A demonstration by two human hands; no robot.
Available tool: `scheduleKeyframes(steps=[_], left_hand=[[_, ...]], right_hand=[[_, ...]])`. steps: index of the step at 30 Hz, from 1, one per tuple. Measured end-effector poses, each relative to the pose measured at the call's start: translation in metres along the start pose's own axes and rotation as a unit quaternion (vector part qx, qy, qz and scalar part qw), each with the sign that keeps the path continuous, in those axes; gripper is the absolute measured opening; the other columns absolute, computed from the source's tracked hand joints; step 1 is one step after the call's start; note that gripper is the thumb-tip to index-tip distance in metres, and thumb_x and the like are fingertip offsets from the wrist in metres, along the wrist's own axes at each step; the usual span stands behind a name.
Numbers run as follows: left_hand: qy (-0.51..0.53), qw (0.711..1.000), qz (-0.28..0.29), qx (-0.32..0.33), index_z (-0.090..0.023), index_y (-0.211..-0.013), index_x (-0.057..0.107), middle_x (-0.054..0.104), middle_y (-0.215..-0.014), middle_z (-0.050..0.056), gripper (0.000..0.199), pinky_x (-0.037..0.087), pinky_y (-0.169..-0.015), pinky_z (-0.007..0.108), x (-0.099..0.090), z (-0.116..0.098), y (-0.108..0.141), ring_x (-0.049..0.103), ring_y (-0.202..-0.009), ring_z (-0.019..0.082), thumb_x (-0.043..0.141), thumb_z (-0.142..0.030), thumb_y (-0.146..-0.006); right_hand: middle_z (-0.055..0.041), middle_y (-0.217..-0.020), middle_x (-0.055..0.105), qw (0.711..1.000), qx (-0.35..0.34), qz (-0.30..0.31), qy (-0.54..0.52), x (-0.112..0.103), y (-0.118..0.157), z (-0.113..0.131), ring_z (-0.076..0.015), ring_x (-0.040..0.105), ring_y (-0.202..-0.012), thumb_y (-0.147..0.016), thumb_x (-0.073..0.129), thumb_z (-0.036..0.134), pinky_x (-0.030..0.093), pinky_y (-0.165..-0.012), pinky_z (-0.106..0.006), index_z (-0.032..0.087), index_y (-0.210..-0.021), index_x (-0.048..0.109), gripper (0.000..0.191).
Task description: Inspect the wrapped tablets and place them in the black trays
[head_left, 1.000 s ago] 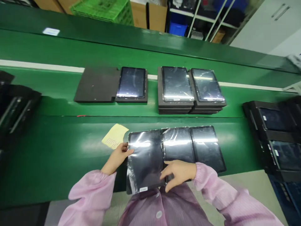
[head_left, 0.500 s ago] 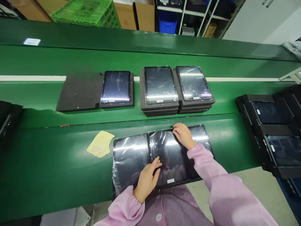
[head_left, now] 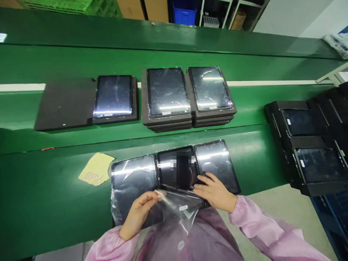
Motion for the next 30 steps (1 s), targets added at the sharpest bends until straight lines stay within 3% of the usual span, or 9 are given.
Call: scheduleKeyframes(steps=[1, 3, 5, 9, 11, 15, 21, 26, 30], left_hand=[[-0.001, 1.000, -0.027, 0.005, -0.021, -0.097, 0.062, 0.070, -0.102, 0.010, 0.027, 0.049, -0.085, 0.040, 0.000, -0.001, -0.003, 0.063, -0.099, 0.027, 0.062, -0.037, -0.075], [-0.066, 0.996, -0.055, 0.029, -0.023, -0.135, 0.033, 0.062, -0.120, 0.013, 0.059, 0.046, -0.091, 0.044, 0.004, -0.006, -0.014, 0.060, -0.106, 0.025, 0.053, -0.035, -0.081], [-0.213, 0.972, -0.046, 0.083, -0.019, -0.144, 0.006, 0.057, -0.127, 0.015, 0.070, 0.038, -0.097, 0.048, 0.014, -0.019, -0.028, 0.056, -0.113, 0.024, 0.044, -0.026, -0.085], [-0.460, 0.866, 0.002, 0.193, -0.013, -0.139, 0.024, 0.060, -0.123, 0.015, 0.067, 0.024, -0.103, 0.053, 0.032, -0.043, -0.057, 0.049, -0.121, 0.026, 0.034, -0.005, -0.074], [-0.485, 0.850, 0.026, 0.204, -0.013, -0.135, 0.033, 0.062, -0.120, 0.013, 0.067, 0.023, -0.103, 0.053, 0.031, -0.047, -0.066, 0.053, -0.117, 0.025, 0.033, -0.002, -0.069], [-0.464, 0.863, 0.035, 0.198, -0.014, -0.135, 0.033, 0.066, -0.115, 0.009, 0.068, 0.028, -0.102, 0.046, 0.019, -0.049, -0.071, 0.052, -0.119, 0.020, 0.032, -0.004, -0.067], [-0.350, 0.926, -0.033, 0.138, -0.009, -0.138, 0.028, 0.069, -0.109, 0.008, 0.070, 0.032, -0.104, 0.040, 0.003, -0.056, -0.072, 0.055, -0.114, 0.018, 0.032, -0.010, -0.068], [-0.287, 0.953, -0.025, 0.091, -0.010, -0.133, 0.040, 0.072, -0.101, 0.007, 0.066, 0.035, -0.102, 0.043, -0.006, -0.058, -0.064, 0.060, -0.106, 0.022, 0.038, -0.016, -0.067], [-0.357, 0.928, -0.005, 0.110, -0.021, -0.122, 0.054, 0.074, -0.092, 0.002, 0.057, 0.018, -0.112, 0.047, -0.002, -0.049, -0.048, 0.063, -0.103, 0.021, 0.039, -0.017, -0.067]], right_hand=[[-0.0048, -0.110, 0.067, 0.998, -0.049, 0.029, 0.030, 0.010, 0.006, 0.001, -0.0265, 0.049, -0.119, -0.089, 0.041, 0.010, 0.036, -0.100, -0.052, 0.020, -0.114, 0.057, 0.032], [-0.0047, -0.109, 0.067, 0.993, -0.094, 0.054, 0.056, 0.026, 0.016, 0.002, -0.0221, 0.050, -0.118, -0.090, 0.040, 0.012, 0.039, -0.100, -0.045, 0.016, -0.119, 0.054, 0.032], [-0.0075, -0.112, 0.065, 0.993, -0.075, 0.028, 0.084, 0.030, 0.018, 0.000, -0.0204, 0.051, -0.115, -0.091, 0.039, 0.013, 0.042, -0.096, -0.039, 0.013, -0.119, 0.053, 0.032], [-0.0093, -0.127, 0.055, 0.986, -0.037, -0.038, 0.155, 0.016, -0.005, -0.009, -0.0255, 0.044, -0.122, -0.089, 0.047, 0.012, 0.037, -0.097, -0.048, 0.024, -0.109, 0.060, 0.028], [-0.0066, -0.127, 0.056, 0.992, -0.040, 0.002, 0.117, 0.013, -0.030, -0.016, -0.0262, 0.042, -0.123, -0.087, 0.052, 0.013, 0.032, -0.100, -0.050, 0.025, -0.095, 0.064, 0.019], [-0.0035, -0.092, 0.069, 0.994, 0.084, 0.059, -0.041, 0.013, -0.084, -0.052, -0.0209, 0.058, -0.098, -0.082, 0.062, 0.024, 0.041, -0.090, -0.037, 0.021, -0.070, 0.063, 0.012], [-0.0022, -0.067, 0.065, 0.968, 0.234, -0.007, -0.088, 0.009, -0.128, -0.110, -0.0134, 0.062, -0.057, -0.094, 0.028, 0.025, 0.048, -0.054, -0.024, 0.016, -0.089, 0.059, 0.032], [-0.0049, -0.094, 0.070, 0.978, 0.166, 0.025, -0.125, -0.003, -0.094, -0.075, -0.0165, 0.065, -0.088, -0.088, 0.044, 0.021, 0.051, -0.080, -0.030, 0.017, -0.097, 0.062, 0.021], [-0.0013, -0.111, 0.066, 0.984, -0.010, 0.142, -0.112, -0.003, -0.035, -0.034, -0.0161, 0.055, -0.113, -0.074, 0.053, 0.002, 0.037, -0.103, -0.035, 0.022, -0.095, 0.067, 0.033]])
Point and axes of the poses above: each hand's wrist, its own y-axis away from the middle knuckle, its own x-axis out of the palm, z = x × y, the point moved 6 cm from there along -y, towards the middle knuckle
